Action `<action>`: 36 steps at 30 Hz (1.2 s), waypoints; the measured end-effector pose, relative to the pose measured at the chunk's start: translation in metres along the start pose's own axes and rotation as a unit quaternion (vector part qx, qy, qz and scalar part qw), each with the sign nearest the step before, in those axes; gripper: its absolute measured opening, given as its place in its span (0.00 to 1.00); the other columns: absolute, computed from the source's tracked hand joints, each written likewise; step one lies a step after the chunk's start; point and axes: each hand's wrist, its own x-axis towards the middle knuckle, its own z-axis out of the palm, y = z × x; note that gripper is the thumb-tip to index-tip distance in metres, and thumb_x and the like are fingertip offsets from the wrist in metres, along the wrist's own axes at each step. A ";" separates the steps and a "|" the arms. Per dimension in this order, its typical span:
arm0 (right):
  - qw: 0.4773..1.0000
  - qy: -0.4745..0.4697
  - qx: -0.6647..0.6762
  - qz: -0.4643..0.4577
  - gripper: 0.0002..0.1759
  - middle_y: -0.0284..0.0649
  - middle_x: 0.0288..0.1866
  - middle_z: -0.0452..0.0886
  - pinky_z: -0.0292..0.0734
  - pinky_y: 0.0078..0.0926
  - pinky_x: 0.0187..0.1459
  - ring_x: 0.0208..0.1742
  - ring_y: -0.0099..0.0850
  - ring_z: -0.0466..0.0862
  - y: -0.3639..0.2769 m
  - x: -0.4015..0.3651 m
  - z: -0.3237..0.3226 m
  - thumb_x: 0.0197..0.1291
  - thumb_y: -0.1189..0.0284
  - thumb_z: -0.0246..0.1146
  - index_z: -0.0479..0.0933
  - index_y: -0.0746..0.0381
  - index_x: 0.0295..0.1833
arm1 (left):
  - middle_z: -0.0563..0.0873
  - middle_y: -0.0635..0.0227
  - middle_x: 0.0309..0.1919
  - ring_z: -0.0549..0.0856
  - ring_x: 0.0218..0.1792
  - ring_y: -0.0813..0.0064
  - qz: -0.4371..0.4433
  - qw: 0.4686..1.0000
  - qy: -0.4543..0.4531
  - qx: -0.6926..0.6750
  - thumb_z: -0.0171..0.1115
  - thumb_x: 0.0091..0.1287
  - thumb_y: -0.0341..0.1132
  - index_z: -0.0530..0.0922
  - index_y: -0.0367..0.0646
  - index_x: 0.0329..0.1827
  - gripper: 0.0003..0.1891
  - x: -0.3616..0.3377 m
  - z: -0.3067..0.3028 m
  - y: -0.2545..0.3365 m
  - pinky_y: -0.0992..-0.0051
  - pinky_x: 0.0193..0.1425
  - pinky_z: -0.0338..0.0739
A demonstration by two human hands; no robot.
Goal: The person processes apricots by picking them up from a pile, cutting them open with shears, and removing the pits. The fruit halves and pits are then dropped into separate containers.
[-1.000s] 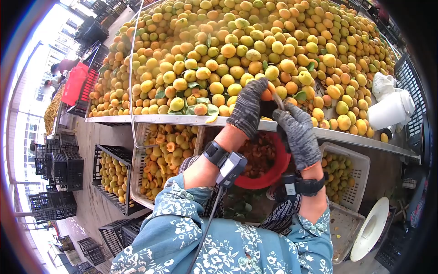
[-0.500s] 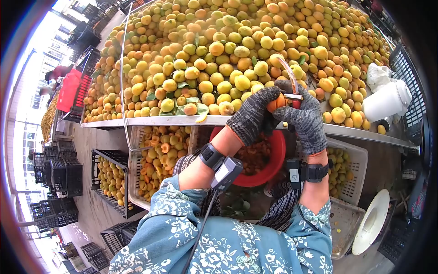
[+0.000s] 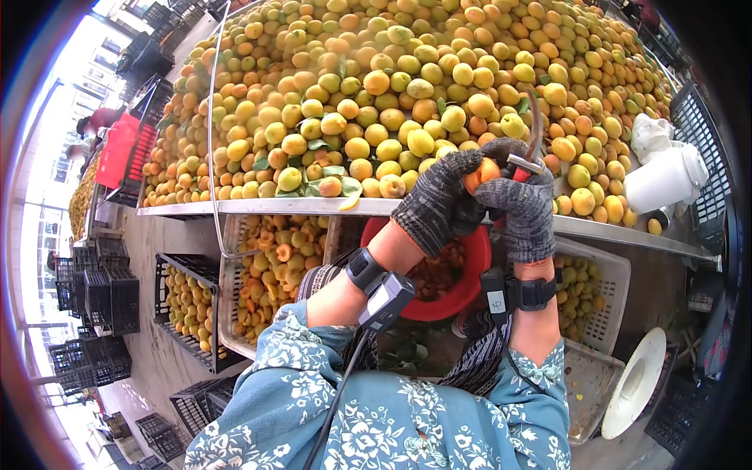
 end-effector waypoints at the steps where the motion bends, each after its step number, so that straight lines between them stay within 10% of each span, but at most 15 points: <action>1: 1.000 -0.001 0.000 0.001 0.26 0.34 0.34 0.84 0.79 0.18 0.30 0.29 0.23 0.82 0.000 0.000 0.000 0.36 0.75 0.74 0.80 0.66 0.47 | 0.78 0.78 0.18 0.75 0.13 0.82 -0.002 1.000 0.012 -0.028 0.58 0.67 0.50 0.78 0.51 0.35 0.13 -0.001 0.002 -0.001 0.84 0.13 0.63; 14: 0.992 0.045 0.102 0.057 0.21 0.37 0.36 0.84 0.81 0.23 0.42 0.36 0.28 0.84 -0.002 -0.011 0.006 0.39 0.73 0.70 0.81 0.67 0.45 | 0.84 0.72 0.28 0.82 0.24 0.78 0.028 0.993 0.043 -0.109 0.59 0.67 0.48 0.79 0.48 0.43 0.13 0.003 0.006 -0.019 0.82 0.22 0.74; 20: 0.967 0.079 0.237 0.057 0.22 0.39 0.38 0.82 0.80 0.27 0.46 0.40 0.32 0.83 0.005 -0.007 0.009 0.44 0.72 0.65 0.78 0.66 0.48 | 0.84 0.68 0.37 0.86 0.37 0.75 0.104 0.986 -0.061 -0.116 0.63 0.66 0.35 0.78 0.44 0.48 0.10 0.003 -0.017 -0.028 0.75 0.44 0.82; 22: 0.959 0.068 0.273 0.045 0.23 0.40 0.39 0.82 0.80 0.28 0.47 0.41 0.33 0.83 0.005 -0.007 0.007 0.44 0.72 0.65 0.77 0.66 0.50 | 0.83 0.66 0.42 0.84 0.45 0.75 0.274 0.951 -0.023 0.139 0.66 0.62 0.26 0.76 0.40 0.50 0.14 -0.007 -0.004 -0.024 0.74 0.52 0.79; 23: 0.956 0.042 0.285 0.051 0.24 0.40 0.43 0.82 0.80 0.28 0.48 0.44 0.33 0.83 0.006 -0.009 0.003 0.49 0.69 0.63 0.76 0.64 0.54 | 0.81 0.66 0.47 0.81 0.50 0.76 0.371 0.850 0.009 0.373 0.67 0.59 0.21 0.73 0.38 0.52 0.19 -0.008 -0.005 -0.018 0.75 0.56 0.76; 26: 0.945 0.026 0.319 0.062 0.23 0.39 0.47 0.83 0.80 0.27 0.47 0.48 0.33 0.83 0.012 -0.010 -0.005 0.57 0.64 0.60 0.75 0.61 0.57 | 0.85 0.66 0.39 0.84 0.39 0.71 0.488 0.826 0.000 0.282 0.63 0.65 0.36 0.77 0.42 0.46 0.11 -0.005 0.008 -0.024 0.78 0.43 0.80; 33: 0.923 0.029 0.380 0.051 0.23 0.43 0.45 0.83 0.77 0.20 0.35 0.33 0.25 0.79 0.012 -0.008 -0.021 0.61 0.61 0.61 0.74 0.63 0.57 | 0.85 0.63 0.40 0.84 0.40 0.69 0.492 0.729 -0.031 0.475 0.64 0.63 0.37 0.77 0.40 0.51 0.16 0.004 -0.014 -0.004 0.77 0.46 0.79; 34: 0.906 -0.053 0.419 0.030 0.24 0.44 0.44 0.82 0.74 0.18 0.30 0.27 0.22 0.76 0.021 -0.005 -0.034 0.60 0.62 0.61 0.73 0.64 0.58 | 0.84 0.63 0.37 0.82 0.34 0.72 0.297 0.930 -0.134 0.168 0.61 0.65 0.41 0.75 0.41 0.52 0.17 0.004 -0.019 0.003 0.77 0.38 0.78; 35: 0.895 0.021 0.443 0.041 0.26 0.43 0.39 0.81 0.67 0.16 0.23 0.20 0.18 0.67 0.009 -0.004 -0.031 0.59 0.65 0.63 0.72 0.67 0.59 | 0.83 0.62 0.35 0.81 0.27 0.75 0.047 0.961 -0.211 -0.170 0.57 0.67 0.46 0.74 0.42 0.53 0.19 0.003 -0.022 0.008 0.77 0.30 0.76; 36: 0.894 0.020 0.445 0.040 0.26 0.43 0.39 0.81 0.67 0.16 0.23 0.20 0.18 0.67 -0.001 -0.004 -0.030 0.59 0.65 0.63 0.72 0.67 0.59 | 0.82 0.60 0.31 0.75 0.19 0.74 0.044 0.982 -0.120 -0.141 0.51 0.67 0.55 0.75 0.44 0.53 0.24 0.003 -0.022 0.012 0.76 0.21 0.70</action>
